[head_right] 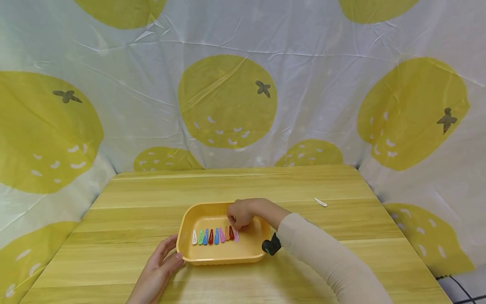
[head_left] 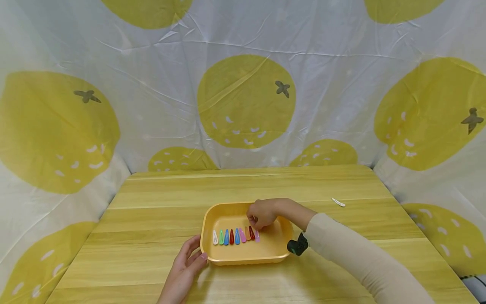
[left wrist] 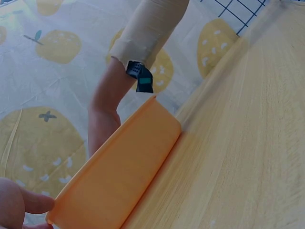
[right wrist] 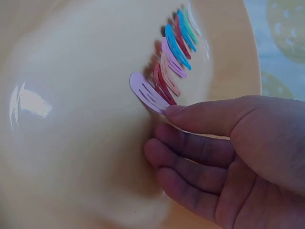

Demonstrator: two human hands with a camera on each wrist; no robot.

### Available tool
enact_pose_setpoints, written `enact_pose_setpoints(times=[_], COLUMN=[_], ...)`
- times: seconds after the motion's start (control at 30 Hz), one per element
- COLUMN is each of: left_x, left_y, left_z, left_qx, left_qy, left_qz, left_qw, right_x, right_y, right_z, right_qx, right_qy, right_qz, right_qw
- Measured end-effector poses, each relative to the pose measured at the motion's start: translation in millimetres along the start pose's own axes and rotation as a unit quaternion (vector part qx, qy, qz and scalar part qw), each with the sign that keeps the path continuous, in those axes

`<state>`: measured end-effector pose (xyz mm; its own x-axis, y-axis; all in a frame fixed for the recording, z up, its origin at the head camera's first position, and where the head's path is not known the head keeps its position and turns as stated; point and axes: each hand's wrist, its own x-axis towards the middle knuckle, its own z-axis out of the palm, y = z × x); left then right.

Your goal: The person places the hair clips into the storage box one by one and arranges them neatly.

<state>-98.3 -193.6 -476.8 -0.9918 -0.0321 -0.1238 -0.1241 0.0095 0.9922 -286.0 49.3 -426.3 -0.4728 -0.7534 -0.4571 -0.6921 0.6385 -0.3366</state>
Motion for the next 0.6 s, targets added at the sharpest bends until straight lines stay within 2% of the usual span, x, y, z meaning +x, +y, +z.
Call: enact_pose_setpoints(times=[0.3, 0.6], left_x=[0.3, 0.2], left_y=[0.1, -1.2], left_z=[1.3, -0.3], left_qx=[0.004, 0.004], left_qy=[-0.002, -0.002], left_qz=[0.009, 0.01], left_qw=[0.9999, 0.9999], right_x=[6.0, 6.5], right_y=[0.9, -0.6], right_z=[2.8, 5.0], right_qx=[-0.025, -0.038], right_qy=[0.001, 0.011], right_qz=[0.011, -0.002], right_qw=[0.9996, 0.9992])
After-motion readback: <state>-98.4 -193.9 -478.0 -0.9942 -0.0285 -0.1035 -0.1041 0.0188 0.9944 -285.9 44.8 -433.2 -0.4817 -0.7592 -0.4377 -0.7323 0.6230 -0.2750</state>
